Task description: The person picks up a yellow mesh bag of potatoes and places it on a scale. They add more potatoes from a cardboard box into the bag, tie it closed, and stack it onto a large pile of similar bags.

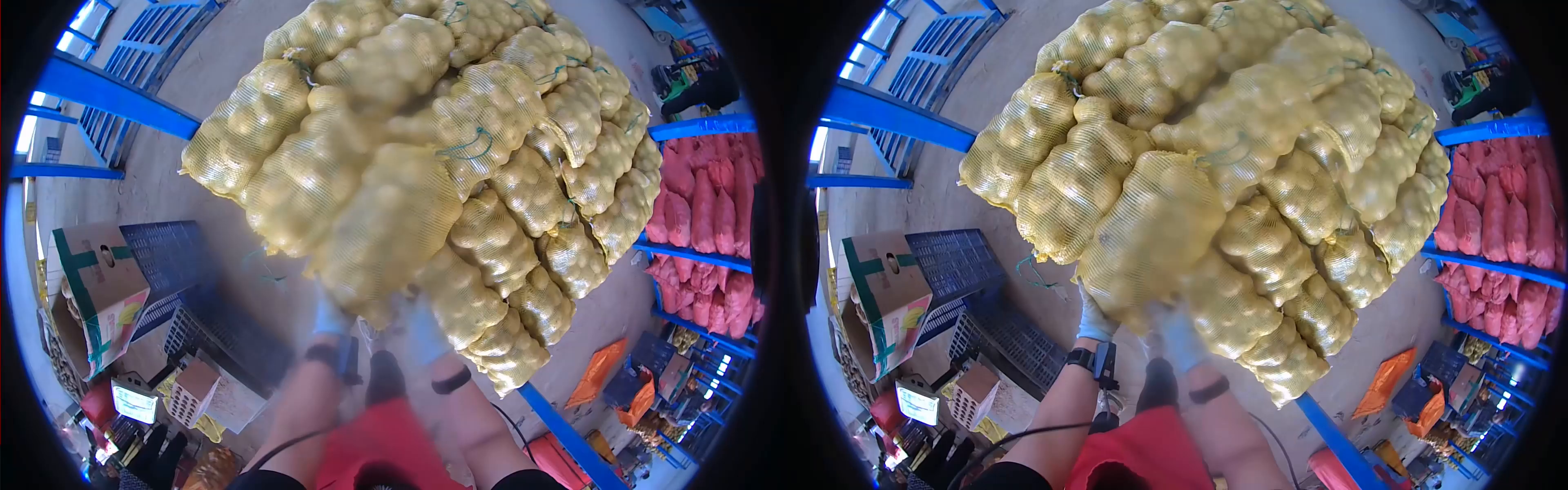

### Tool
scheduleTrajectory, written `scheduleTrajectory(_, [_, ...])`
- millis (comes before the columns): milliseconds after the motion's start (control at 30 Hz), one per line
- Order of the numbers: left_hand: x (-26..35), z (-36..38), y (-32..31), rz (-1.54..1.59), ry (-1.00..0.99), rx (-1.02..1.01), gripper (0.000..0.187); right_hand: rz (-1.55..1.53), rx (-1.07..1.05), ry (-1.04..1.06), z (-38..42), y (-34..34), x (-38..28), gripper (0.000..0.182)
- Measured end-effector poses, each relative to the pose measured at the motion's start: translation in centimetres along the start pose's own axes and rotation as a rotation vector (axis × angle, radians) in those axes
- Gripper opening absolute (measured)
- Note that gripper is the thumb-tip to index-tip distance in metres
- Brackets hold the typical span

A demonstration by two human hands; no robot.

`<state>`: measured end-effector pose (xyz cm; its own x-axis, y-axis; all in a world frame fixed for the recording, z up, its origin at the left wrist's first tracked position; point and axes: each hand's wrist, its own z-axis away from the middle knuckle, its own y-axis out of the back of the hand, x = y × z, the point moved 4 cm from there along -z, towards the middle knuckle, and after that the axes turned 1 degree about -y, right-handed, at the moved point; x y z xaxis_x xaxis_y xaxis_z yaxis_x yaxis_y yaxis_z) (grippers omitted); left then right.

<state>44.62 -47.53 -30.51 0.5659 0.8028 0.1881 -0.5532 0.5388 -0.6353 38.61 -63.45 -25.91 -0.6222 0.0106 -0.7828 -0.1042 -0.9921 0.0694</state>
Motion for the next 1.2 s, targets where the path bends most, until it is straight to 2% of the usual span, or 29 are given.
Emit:
scheduleTrajectory(33, [0.0,0.1,-0.4,0.020,0.013,-0.005,0.077,0.238,0.001,0.144,-0.5,0.5,0.3,0.061])
scheduleTrajectory(100, [0.1,0.7,-1.3,-0.035,0.017,-0.028,0.072,0.012,-0.028,0.095,-1.3,0.6,-0.5,0.064])
scheduleTrajectory(133, [-0.2,1.8,-1.5,-0.105,0.010,-0.032,0.070,-0.446,-0.059,-0.123,-1.1,0.0,-1.5,0.065])
scheduleTrajectory(200, [-0.7,3.7,-3.4,-0.163,-0.032,-0.041,0.061,-0.811,-0.036,-0.321,-0.9,-1.3,-1.2,0.063])
scheduleTrajectory(333, [0.6,2.2,-3.5,-0.185,-0.103,-0.052,0.048,-0.469,0.133,-0.183,0.9,-3.3,2.5,0.054])
scheduleTrajectory(433, [2.1,1.9,-4.7,-0.309,-0.231,-0.041,0.047,-0.027,0.080,-0.069,-1.0,-4.4,6.2,0.066])
scheduleTrajectory(500, [1.9,1.1,-3.7,-0.306,-0.145,-0.108,0.047,0.020,0.117,-0.067,-0.8,-4.3,7.5,0.067])
scheduleTrajectory(533, [2.4,0.5,-3.4,-0.309,-0.125,-0.153,0.048,-0.115,0.196,-0.073,-1.9,-4.4,7.7,0.062])
scheduleTrajectory(600, [2.3,0.6,-2.8,-0.371,-0.088,-0.155,0.050,0.007,0.236,0.007,-1.0,-4.9,7.8,0.060])
scheduleTrajectory(633, [2.7,0.5,-3.0,-0.401,-0.085,-0.164,0.051,0.260,0.199,0.128,-0.8,-4.3,7.4,0.062])
scheduleTrajectory(667, [3.5,1.3,-3.7,-0.499,-0.014,-0.081,0.053,0.420,0.208,0.246,-1.4,-3.1,6.7,0.066])
scheduleTrajectory(700, [3.9,2.2,-4.5,-0.452,-0.125,-0.092,0.055,0.580,0.235,0.365,-1.8,-1.9,6.0,0.070])
scheduleTrajectory(733, [4.2,3.6,-4.0,-0.551,-0.230,0.011,0.057,0.606,0.217,0.347,-2.0,-1.3,4.7,0.074])
scheduleTrajectory(767, [4.3,5.2,-3.5,-0.656,-0.325,0.128,0.058,0.481,0.159,0.149,-1.5,-1.3,2.8,0.079])
scheduleTrajectory(800, [4.8,7.3,-1.5,-0.883,-0.377,0.380,0.061,0.253,0.129,-0.169,0.0,-2.6,0.7,0.084])
scheduleTrajectory(833, [6.1,11.2,-1.2,-1.006,-0.433,0.440,0.063,0.181,0.134,-0.353,1.9,-3.7,-0.9,0.089])
scheduleTrajectory(867, [7.1,15.1,-0.6,-1.132,-0.472,0.488,0.065,0.128,0.202,-0.439,4.0,-5.4,-2.1,0.086])
scheduleTrajectory(900, [6.5,17.0,2.9,-1.138,-0.389,0.368,0.064,0.315,0.138,-0.483,4.9,-4.8,0.3,0.077])
scheduleTrajectory(933, [5.8,18.6,6.4,-1.143,-0.302,0.218,0.062,0.410,-0.038,-0.573,5.9,-4.6,3.6,0.069])
scheduleTrajectory(967, [6.2,22.1,9.5,-1.102,-0.259,0.226,0.059,0.508,-0.191,-0.661,6.7,-5.0,5.9,0.061])
scheduleTrajectory(1000, [6.9,26.2,13.2,-1.060,-0.214,0.222,0.057,0.579,-0.287,-0.593,8.4,-7.8,6.3,0.055])
scheduleTrajectory(1033, [7.7,29.8,17.9,-1.052,-0.196,0.259,0.055,0.651,-0.380,-0.525,10.9,-10.8,6.9,0.050])
scheduleTrajectory(1067, [8.4,33.3,22.5,-1.041,-0.174,0.291,0.054,0.806,-0.499,-0.315,11.4,-13.0,10.0,0.049])
scheduleTrajectory(1100, [10.4,37.8,25.6,-0.948,-0.146,0.432,0.050,0.951,-0.615,-0.098,11.7,-15.5,13.0,0.048])
scheduleTrajectory(1167, [10.7,43.4,36.7,-0.586,-0.222,0.665,0.044,0.915,-0.726,0.042,18.1,-27.4,10.3,0.046])
scheduleTrajectory(1200, [10.2,45.1,43.8,-0.496,-0.260,0.795,0.042,1.134,-0.833,-0.041,19.7,-32.0,11.4,0.048])
